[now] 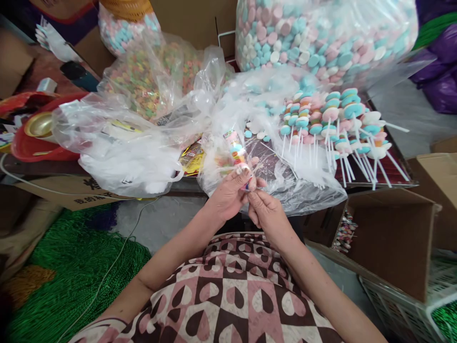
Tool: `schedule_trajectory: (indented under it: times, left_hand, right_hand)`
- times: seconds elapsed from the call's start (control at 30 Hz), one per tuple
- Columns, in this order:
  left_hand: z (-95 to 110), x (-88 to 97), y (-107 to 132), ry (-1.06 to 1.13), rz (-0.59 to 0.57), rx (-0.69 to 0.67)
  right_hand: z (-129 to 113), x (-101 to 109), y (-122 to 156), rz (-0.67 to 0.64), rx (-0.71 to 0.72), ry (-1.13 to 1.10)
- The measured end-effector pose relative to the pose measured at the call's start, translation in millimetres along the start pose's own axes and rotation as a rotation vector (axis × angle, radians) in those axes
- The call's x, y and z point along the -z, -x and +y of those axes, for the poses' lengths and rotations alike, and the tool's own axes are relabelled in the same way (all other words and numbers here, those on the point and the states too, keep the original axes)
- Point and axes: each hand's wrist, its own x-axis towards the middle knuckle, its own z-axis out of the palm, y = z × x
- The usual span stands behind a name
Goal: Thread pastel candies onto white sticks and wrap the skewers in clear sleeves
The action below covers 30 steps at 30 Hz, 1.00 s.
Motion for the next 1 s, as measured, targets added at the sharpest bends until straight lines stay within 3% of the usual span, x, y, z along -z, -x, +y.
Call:
schedule_trajectory:
  times: [0.1, 0.3, 0.47, 0.5, 0.53, 0.63, 0.73, 0.8, 0.9, 1.0]
  left_hand:
    - [-6.0, 1.3, 0.6, 0.035, 0.017, 0.029]
    - [-19.1, 13.3, -1.6, -0.003, -0.103, 0.118]
    - [-9.4, 18.9, 2.6, 0.005, -0.096, 0.020]
    - [-5.4, 18.4, 5.1, 0.014, -0.089, -0.021]
    - [-1.8, 17.2, 8.2, 0.022, -0.102, -0.044]
    - [2.0, 9.7, 17.9, 0.065, -0.312, 0.078]
    - [-5.4, 2.5, 23.7, 0.158, -0.645, 0.313]
    - [-10.5, 1.7, 25.1, 0.169, -0.743, 0.374]
    - [-10.8, 6.3, 26.4, 0.076, -0.650, 0.339]
    - [-4.9, 13.0, 27.6, -0.259, -0.286, 0.108]
  right_hand:
    - [2.2, -2.8, -0.4, 0.015, 0.001, 0.021]
    - [2.9, -5.4, -1.2, 0.035, 0.014, 0.082]
    - [-27.9, 25.1, -2.7, -0.170, -0.049, 0.373]
    - [-35.2, 33.0, -4.4, -0.182, -0.049, 0.406]
    - [-41.5, 39.6, -6.7, -0.111, -0.013, 0.383]
    - [-52.3, 44.5, -16.6, 0.049, 0.083, 0.169]
    - [-53.9, 28.6, -23.9, -0.114, 0.026, -0.036]
    - [-53.9, 15.1, -25.2, -0.201, -0.008, -0.123]
    - [-54.2, 0.4, -26.3, -0.138, 0.008, -0.221]
    - [-51.6, -10.9, -31.7, 0.025, 0.055, -0.230]
